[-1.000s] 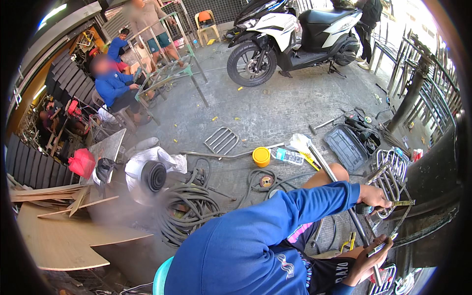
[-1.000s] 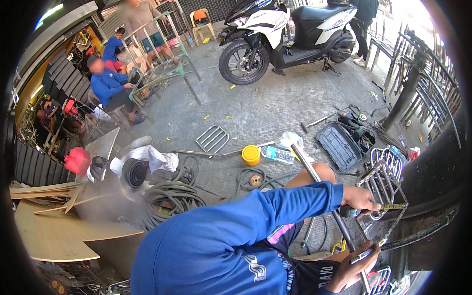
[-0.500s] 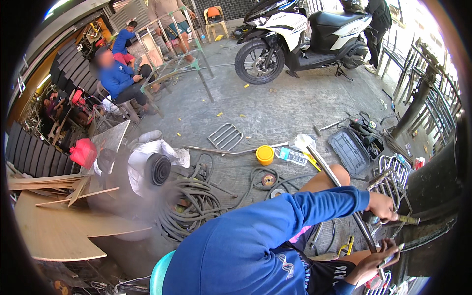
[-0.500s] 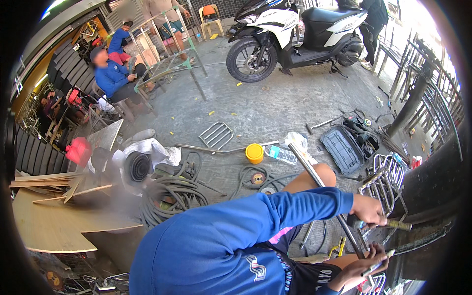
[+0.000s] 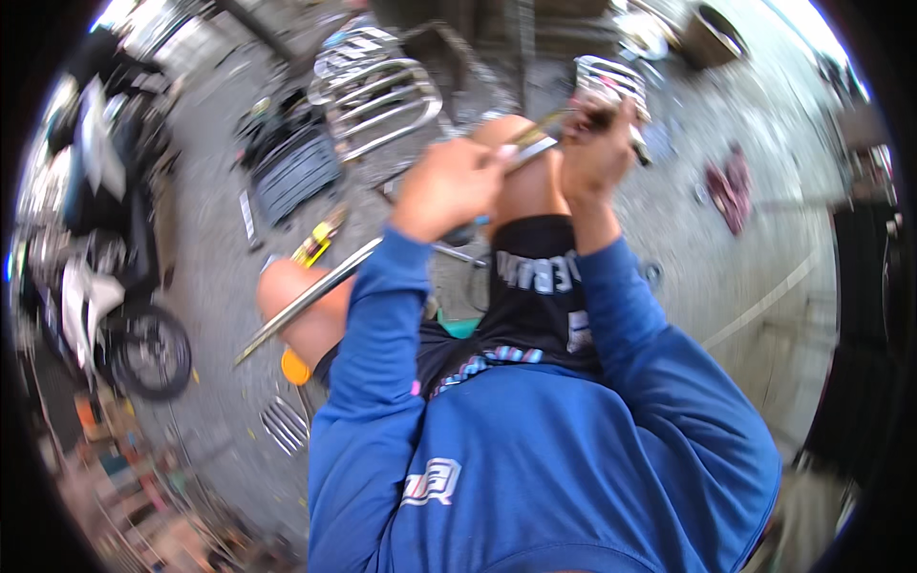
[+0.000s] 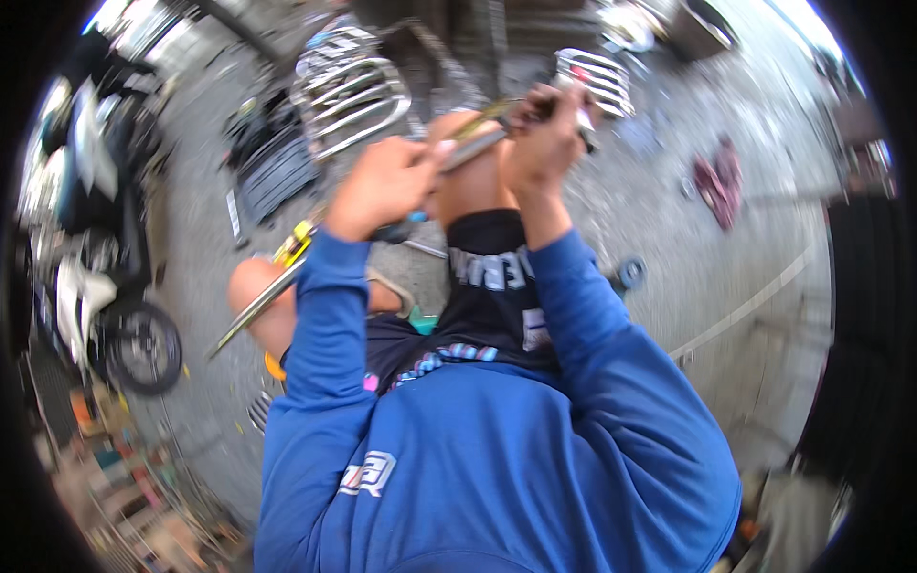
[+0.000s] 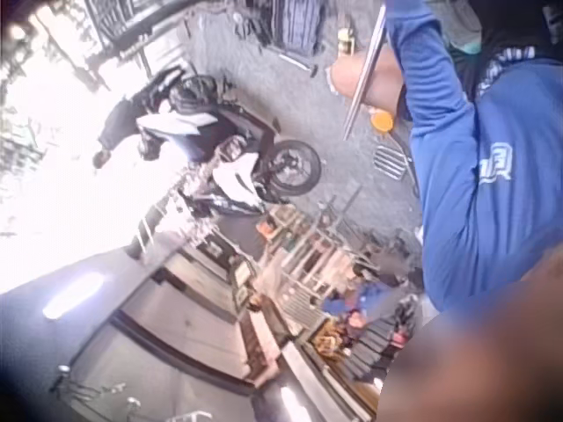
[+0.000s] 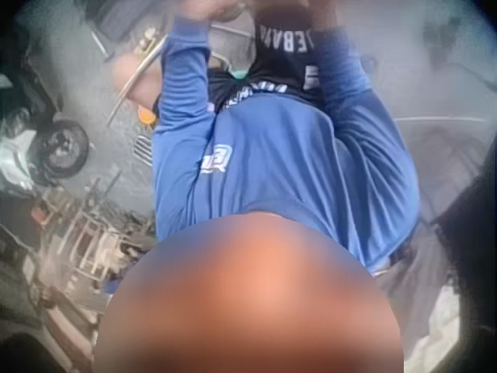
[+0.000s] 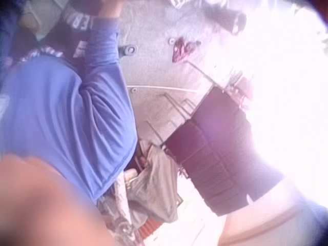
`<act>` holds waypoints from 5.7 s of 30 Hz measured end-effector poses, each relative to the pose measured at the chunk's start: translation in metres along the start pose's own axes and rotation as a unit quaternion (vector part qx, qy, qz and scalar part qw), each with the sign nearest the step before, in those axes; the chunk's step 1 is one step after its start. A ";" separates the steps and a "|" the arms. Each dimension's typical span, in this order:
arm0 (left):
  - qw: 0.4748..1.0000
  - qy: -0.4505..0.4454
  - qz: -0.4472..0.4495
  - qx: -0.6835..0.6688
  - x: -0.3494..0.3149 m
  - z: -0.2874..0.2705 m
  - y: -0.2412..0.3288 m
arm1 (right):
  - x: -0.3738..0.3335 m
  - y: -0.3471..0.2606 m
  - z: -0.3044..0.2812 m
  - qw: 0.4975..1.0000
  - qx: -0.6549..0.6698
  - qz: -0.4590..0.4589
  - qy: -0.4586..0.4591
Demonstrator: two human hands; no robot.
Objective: The person measures metal tubes with a tape measure and marks them with a marker. They handle several tubes, measure lengths, and mark cut points while moving around a cluttered workshop.
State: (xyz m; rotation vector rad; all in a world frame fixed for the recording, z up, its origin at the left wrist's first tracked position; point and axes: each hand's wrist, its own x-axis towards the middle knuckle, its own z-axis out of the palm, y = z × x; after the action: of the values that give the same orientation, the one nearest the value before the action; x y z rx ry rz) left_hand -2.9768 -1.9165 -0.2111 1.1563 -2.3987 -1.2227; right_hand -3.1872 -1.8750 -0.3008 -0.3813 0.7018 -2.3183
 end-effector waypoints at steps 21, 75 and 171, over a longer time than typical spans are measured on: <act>0.971 -0.004 -0.055 0.232 0.011 0.007 0.035 | 0.021 -0.064 -0.019 0.865 -0.437 0.011 -0.246; 0.956 -0.029 -0.065 0.285 -0.032 -0.027 0.013 | -0.014 -0.029 0.055 0.715 -0.498 -0.147 -0.468; 0.948 -0.012 -0.253 0.191 -0.205 -0.144 -0.076 | 0.025 -0.029 0.076 0.637 -0.501 0.107 -0.575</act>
State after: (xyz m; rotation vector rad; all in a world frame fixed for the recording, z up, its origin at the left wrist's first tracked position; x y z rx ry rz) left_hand -2.7260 -1.8790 -0.1457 1.9791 -2.5114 -0.9000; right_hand -3.1870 -1.9027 -0.2205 -1.8928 1.1144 -0.7910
